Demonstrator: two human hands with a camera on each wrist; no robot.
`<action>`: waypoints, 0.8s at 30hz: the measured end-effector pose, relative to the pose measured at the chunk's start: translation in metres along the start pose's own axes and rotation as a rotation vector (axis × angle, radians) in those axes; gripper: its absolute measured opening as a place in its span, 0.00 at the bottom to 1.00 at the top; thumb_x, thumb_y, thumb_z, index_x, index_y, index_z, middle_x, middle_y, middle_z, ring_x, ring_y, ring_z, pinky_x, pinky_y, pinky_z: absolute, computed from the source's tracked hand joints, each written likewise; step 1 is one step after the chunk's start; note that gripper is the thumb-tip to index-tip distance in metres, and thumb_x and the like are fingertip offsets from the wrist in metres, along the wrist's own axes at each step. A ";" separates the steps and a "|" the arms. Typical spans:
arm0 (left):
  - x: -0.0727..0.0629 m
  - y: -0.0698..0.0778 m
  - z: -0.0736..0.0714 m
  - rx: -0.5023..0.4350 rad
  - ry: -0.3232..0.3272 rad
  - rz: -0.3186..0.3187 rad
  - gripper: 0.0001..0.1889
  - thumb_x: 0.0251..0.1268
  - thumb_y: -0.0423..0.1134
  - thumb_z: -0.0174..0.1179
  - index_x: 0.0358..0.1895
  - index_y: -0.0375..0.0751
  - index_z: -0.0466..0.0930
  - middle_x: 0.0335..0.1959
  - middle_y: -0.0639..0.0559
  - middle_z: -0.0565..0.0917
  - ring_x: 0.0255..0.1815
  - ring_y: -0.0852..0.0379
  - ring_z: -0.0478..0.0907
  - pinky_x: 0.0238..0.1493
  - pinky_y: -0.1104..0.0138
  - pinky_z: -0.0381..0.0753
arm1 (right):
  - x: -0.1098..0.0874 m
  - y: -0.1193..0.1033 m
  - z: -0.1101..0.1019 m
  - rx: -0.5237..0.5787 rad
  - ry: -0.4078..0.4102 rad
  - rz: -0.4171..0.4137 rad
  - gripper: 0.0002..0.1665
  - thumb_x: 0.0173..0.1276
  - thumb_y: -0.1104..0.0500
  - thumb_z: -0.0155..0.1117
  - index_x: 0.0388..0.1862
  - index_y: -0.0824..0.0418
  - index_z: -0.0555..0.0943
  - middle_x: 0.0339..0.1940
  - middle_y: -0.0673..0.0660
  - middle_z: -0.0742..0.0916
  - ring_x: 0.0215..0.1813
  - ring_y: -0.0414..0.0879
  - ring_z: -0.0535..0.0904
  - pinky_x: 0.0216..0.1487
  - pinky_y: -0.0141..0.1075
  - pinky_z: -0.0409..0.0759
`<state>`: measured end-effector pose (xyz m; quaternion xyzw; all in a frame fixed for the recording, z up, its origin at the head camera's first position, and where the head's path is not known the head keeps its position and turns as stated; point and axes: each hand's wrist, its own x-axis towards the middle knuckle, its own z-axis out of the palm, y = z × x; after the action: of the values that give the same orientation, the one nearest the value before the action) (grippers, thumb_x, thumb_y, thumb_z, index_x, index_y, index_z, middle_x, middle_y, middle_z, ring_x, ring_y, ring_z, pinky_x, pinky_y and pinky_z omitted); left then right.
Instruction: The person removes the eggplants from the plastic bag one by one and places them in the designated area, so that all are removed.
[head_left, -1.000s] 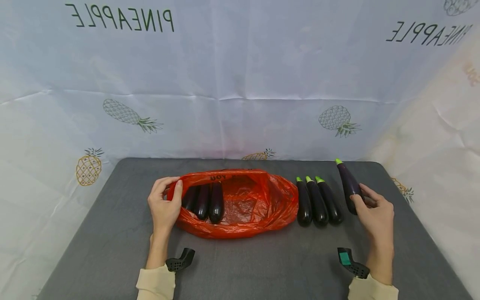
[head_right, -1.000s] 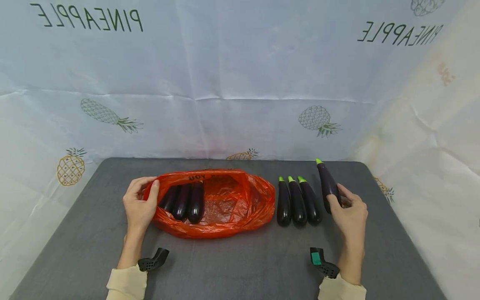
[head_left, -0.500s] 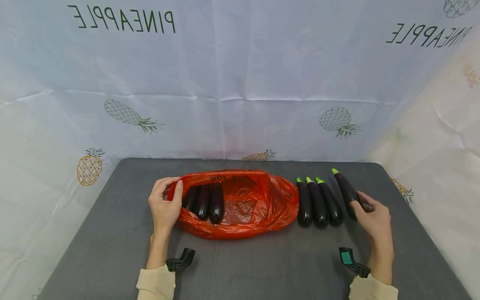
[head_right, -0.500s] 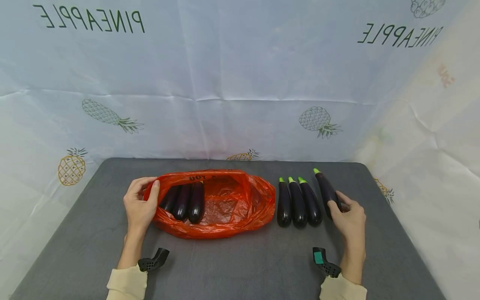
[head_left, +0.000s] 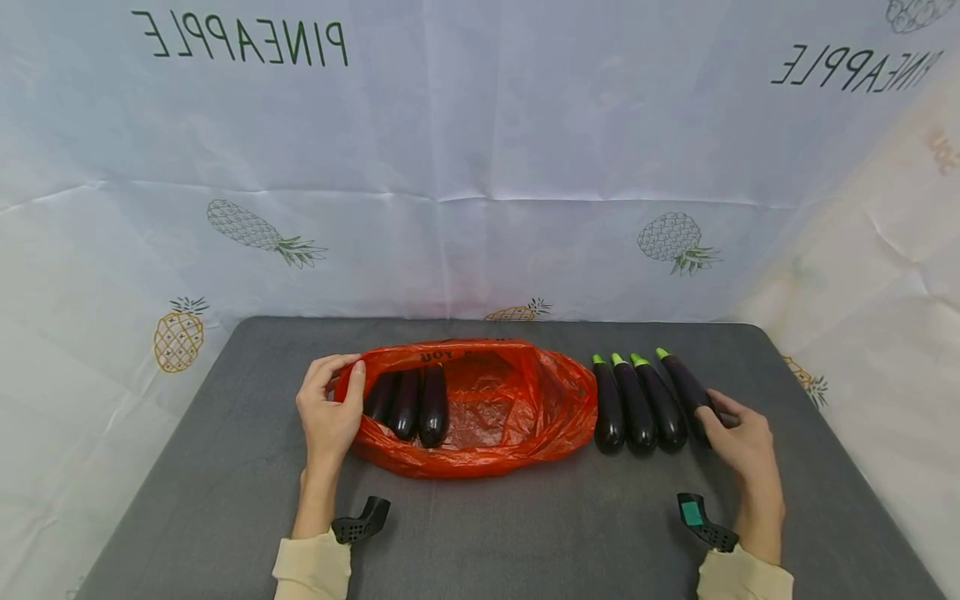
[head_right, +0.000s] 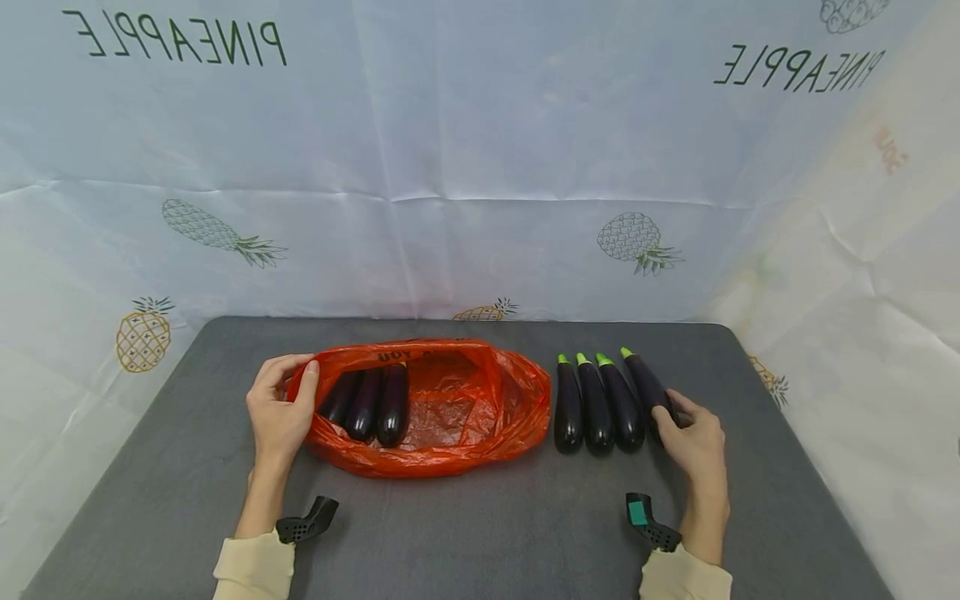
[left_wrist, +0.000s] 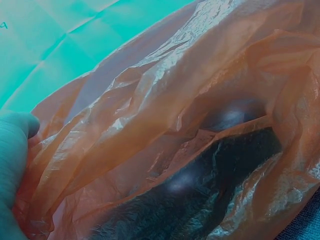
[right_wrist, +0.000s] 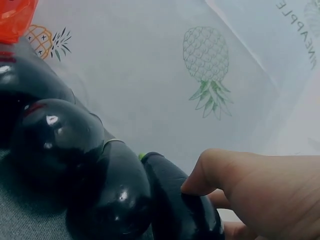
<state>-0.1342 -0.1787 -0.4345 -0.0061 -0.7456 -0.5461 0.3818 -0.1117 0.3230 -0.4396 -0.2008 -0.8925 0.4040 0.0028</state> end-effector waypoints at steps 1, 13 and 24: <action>0.000 0.004 0.000 -0.001 0.000 0.003 0.07 0.65 0.22 0.63 0.43 0.24 0.86 0.41 0.34 0.81 0.42 0.73 0.75 0.43 0.79 0.74 | 0.000 0.001 0.000 -0.004 -0.012 -0.001 0.35 0.79 0.52 0.51 0.79 0.66 0.64 0.71 0.77 0.73 0.66 0.67 0.75 0.33 0.22 0.71; 0.000 0.016 -0.001 -0.007 -0.008 0.008 0.07 0.65 0.22 0.62 0.43 0.22 0.85 0.41 0.32 0.81 0.42 0.73 0.75 0.43 0.81 0.74 | 0.004 0.005 0.002 -0.010 -0.064 0.018 0.36 0.79 0.52 0.49 0.79 0.68 0.61 0.72 0.78 0.71 0.67 0.69 0.73 0.36 0.22 0.68; 0.000 0.018 -0.001 -0.005 -0.010 0.009 0.07 0.64 0.22 0.62 0.43 0.22 0.85 0.41 0.31 0.81 0.42 0.72 0.75 0.43 0.82 0.74 | 0.006 0.008 0.004 0.020 -0.080 0.028 0.36 0.80 0.52 0.49 0.80 0.68 0.60 0.73 0.77 0.70 0.68 0.69 0.71 0.37 0.22 0.69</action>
<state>-0.1259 -0.1719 -0.4194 -0.0133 -0.7463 -0.5460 0.3804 -0.1148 0.3267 -0.4491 -0.1969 -0.8849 0.4204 -0.0368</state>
